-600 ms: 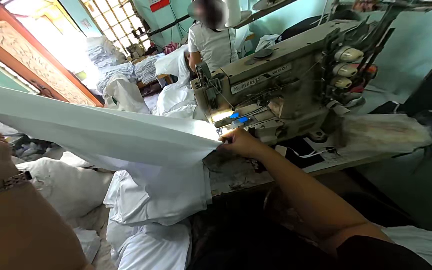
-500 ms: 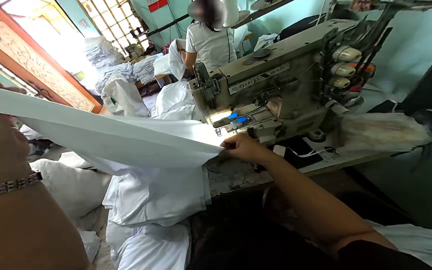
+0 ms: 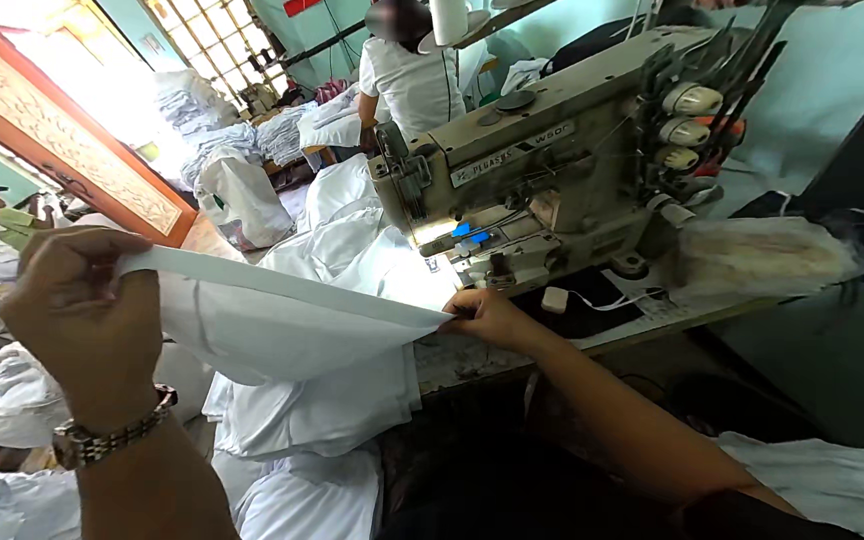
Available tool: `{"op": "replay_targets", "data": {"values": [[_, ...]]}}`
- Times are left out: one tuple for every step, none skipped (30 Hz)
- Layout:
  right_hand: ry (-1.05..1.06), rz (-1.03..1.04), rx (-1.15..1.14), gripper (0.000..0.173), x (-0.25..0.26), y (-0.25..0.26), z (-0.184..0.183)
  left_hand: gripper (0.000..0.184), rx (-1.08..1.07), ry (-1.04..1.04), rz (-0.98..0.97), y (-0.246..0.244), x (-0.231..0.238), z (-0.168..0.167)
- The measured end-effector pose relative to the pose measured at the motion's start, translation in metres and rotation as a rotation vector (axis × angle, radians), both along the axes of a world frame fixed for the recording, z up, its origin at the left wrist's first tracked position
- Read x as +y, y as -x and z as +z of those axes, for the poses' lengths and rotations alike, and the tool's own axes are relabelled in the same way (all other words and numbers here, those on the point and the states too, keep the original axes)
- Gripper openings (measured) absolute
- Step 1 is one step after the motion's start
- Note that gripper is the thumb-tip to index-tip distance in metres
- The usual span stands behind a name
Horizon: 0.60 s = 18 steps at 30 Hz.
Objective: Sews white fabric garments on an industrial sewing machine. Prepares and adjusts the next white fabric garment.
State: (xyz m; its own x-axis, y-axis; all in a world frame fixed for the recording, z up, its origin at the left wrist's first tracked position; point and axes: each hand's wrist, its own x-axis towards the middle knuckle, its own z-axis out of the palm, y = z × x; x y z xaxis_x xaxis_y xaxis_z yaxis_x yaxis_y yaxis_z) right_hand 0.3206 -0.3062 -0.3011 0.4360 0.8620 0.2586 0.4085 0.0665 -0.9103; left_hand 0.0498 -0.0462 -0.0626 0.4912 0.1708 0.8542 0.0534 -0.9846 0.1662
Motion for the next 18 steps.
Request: {"op": "replay_targets", "data": {"values": [[-0.004, -0.005, 0.005, 0.022, 0.000, 0.001, 0.000, 0.023, 0.002, -0.024, 0.000, -0.002, -0.004, -0.003], [-0.007, -0.006, 0.007, 0.022, 0.000, 0.001, -0.001, 0.023, 0.010, -0.040, 0.008, -0.005, -0.008, -0.007], [-0.010, -0.005, 0.008, 0.022, 0.000, 0.001, -0.001, 0.024, 0.019, -0.049, 0.021, -0.007, -0.013, -0.010], [-0.012, 0.000, 0.008, 0.023, -0.001, 0.000, -0.001, 0.025, 0.032, -0.053, 0.034, -0.008, -0.016, -0.014], [-0.014, 0.002, 0.009, 0.023, -0.001, 0.000, -0.001, 0.026, 0.048, -0.057, 0.043, -0.010, -0.020, -0.018], [-0.016, 0.004, 0.010, 0.024, -0.001, 0.000, -0.002, 0.026, 0.059, -0.061, 0.043, -0.011, -0.023, -0.023], [-0.016, 0.005, 0.009, 0.024, -0.002, -0.001, -0.002, 0.026, 0.066, -0.069, 0.039, -0.011, -0.025, -0.027], [-0.015, 0.005, 0.005, 0.025, -0.002, -0.001, -0.003, 0.025, 0.074, -0.081, 0.045, -0.012, -0.028, -0.031], [-0.013, 0.006, 0.001, 0.025, -0.002, -0.001, -0.003, 0.024, 0.074, -0.101, 0.054, -0.013, -0.030, -0.035], [-0.012, 0.008, -0.001, 0.026, -0.003, -0.001, -0.004, 0.023, 0.073, -0.121, 0.065, -0.014, -0.032, -0.039], [-0.012, 0.010, 0.001, 0.026, -0.003, -0.001, -0.004, 0.023, 0.067, -0.140, 0.081, -0.016, -0.034, -0.044], [-0.010, 0.008, 0.009, 0.025, -0.004, 0.000, -0.003, 0.023, 0.058, -0.151, 0.096, -0.018, -0.036, -0.049], [-0.006, 0.007, 0.019, 0.025, -0.004, 0.001, -0.003, 0.022, 0.050, -0.154, 0.107, -0.019, -0.038, -0.054], [-0.002, 0.004, 0.028, 0.024, -0.004, 0.002, -0.003, 0.022, 0.042, -0.149, 0.115, -0.021, -0.040, -0.059], [0.004, 0.004, 0.035, 0.024, -0.005, 0.002, -0.003, 0.021, 0.028, -0.139, 0.111, -0.024, -0.041, -0.065], [0.007, 0.003, 0.039, 0.024, -0.005, 0.003, -0.003, 0.020, 0.011, -0.115, 0.089, -0.027, -0.042, -0.070], [0.012, 0.005, 0.041, 0.024, -0.005, 0.003, -0.003, 0.017, -0.009, -0.062, 0.043, -0.029, -0.042, -0.076], [0.013, 0.008, 0.040, 0.025, -0.005, 0.003, -0.003, 0.013, -0.029, 0.024, -0.031, -0.031, -0.044, -0.081]]}}
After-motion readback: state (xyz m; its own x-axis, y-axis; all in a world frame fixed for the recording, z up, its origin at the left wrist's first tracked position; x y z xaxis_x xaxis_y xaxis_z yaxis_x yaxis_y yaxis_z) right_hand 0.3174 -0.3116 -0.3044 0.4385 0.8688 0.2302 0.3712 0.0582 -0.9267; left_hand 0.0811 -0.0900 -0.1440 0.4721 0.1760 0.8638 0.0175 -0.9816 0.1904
